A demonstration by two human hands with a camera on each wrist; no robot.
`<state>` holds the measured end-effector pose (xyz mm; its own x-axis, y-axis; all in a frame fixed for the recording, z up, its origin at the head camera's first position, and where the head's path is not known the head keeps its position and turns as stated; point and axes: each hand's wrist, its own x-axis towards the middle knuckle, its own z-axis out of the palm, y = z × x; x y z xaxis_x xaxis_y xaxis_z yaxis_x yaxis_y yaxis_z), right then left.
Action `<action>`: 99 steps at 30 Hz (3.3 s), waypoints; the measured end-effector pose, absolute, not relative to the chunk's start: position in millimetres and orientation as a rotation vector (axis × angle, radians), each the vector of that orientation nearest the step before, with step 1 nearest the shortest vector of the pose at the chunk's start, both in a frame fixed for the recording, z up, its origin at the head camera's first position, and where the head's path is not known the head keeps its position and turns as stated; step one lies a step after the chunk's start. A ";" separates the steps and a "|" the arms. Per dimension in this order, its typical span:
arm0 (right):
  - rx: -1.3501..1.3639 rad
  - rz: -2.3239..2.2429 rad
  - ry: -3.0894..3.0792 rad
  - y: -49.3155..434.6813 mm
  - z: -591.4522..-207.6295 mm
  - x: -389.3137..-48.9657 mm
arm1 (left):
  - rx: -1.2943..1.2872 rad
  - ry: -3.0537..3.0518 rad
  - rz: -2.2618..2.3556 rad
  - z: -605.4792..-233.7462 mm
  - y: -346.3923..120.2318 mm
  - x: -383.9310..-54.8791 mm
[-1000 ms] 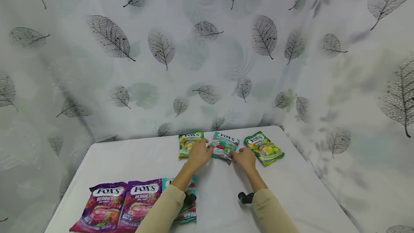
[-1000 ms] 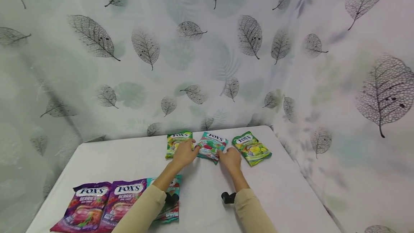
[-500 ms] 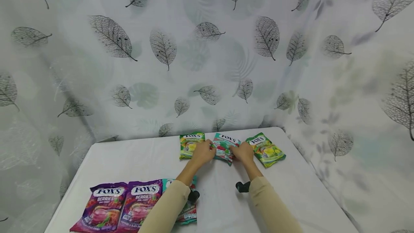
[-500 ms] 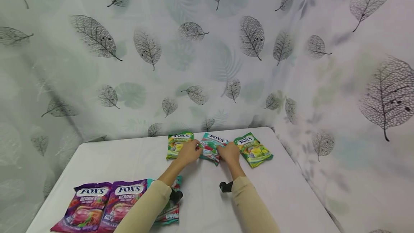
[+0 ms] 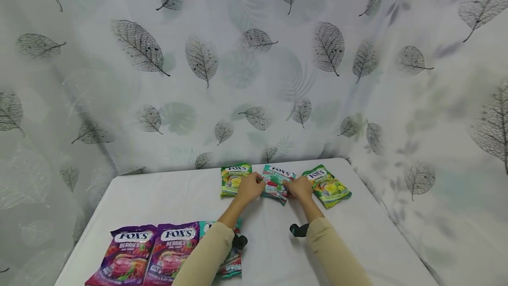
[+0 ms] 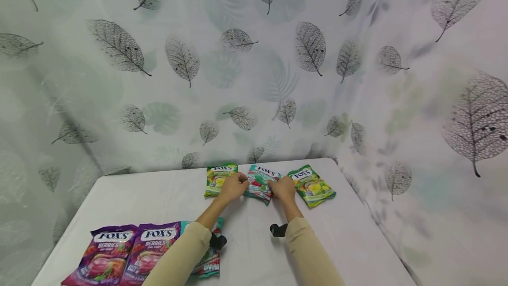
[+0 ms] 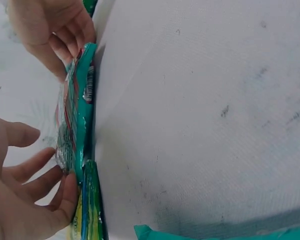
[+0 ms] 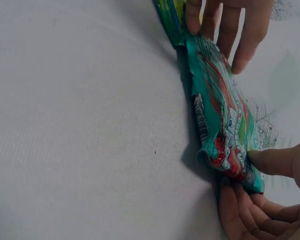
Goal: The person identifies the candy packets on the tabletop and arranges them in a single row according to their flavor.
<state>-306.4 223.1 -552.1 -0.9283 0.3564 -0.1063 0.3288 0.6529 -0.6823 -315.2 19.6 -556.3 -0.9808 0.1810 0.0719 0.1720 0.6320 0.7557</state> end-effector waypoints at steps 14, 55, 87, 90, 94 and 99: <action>-0.620 1.355 -2.693 220.8 -556.9 -303.2 | 0.332 2.754 1.485 -548.2 13.6 -306.0; -0.559 1.609 -2.516 214.3 -546.9 -269.1 | 0.340 2.730 1.648 -524.1 11.1 -251.9; -0.355 1.680 -2.472 205.1 -543.3 -223.2 | 0.140 2.735 1.691 -517.7 -3.3 -185.7; -0.348 1.677 -2.473 204.0 -543.4 -219.7 | 0.153 2.739 1.707 -518.7 -5.3 -181.6; -0.371 1.695 -2.475 202.8 -544.0 -214.4 | 0.161 2.731 1.709 -521.9 -8.1 -175.8; -0.369 1.713 -2.468 200.8 -545.4 -208.7 | 0.132 2.689 1.728 -523.7 -10.2 -167.3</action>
